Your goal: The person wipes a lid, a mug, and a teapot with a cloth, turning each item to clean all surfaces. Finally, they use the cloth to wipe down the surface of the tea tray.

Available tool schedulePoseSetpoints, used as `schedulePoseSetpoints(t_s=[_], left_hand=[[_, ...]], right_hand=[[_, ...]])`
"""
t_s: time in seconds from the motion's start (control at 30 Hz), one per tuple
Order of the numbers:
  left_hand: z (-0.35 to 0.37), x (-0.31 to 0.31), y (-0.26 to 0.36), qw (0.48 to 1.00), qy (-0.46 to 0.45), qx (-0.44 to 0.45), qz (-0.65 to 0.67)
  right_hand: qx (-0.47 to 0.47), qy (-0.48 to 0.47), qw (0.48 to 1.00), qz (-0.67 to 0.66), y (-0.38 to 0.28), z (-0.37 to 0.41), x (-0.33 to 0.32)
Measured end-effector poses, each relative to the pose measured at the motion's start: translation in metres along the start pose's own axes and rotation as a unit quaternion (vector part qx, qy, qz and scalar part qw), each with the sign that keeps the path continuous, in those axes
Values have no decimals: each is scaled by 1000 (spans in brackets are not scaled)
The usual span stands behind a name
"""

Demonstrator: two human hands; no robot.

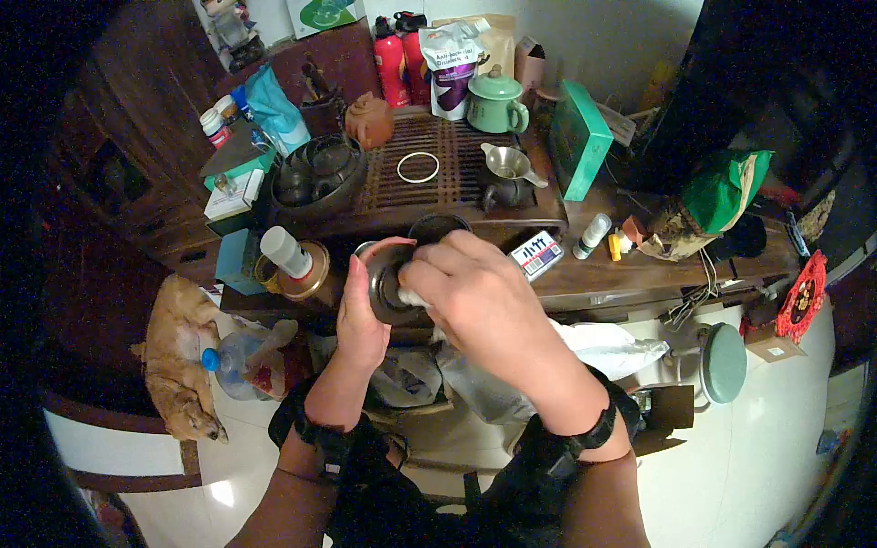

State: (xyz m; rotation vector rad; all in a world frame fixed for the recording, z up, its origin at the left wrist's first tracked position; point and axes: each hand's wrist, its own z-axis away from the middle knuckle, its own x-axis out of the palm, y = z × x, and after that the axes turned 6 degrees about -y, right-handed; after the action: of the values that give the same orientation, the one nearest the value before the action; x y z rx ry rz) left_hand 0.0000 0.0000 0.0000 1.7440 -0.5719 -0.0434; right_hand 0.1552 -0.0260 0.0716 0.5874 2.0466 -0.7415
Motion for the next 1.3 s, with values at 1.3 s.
schedulePoseSetpoints(t_s=[1.3], left_hand=[[-2,-6,28,938,40,-120,322]], right_hand=[[61,74,900,-424,15,1,-7]])
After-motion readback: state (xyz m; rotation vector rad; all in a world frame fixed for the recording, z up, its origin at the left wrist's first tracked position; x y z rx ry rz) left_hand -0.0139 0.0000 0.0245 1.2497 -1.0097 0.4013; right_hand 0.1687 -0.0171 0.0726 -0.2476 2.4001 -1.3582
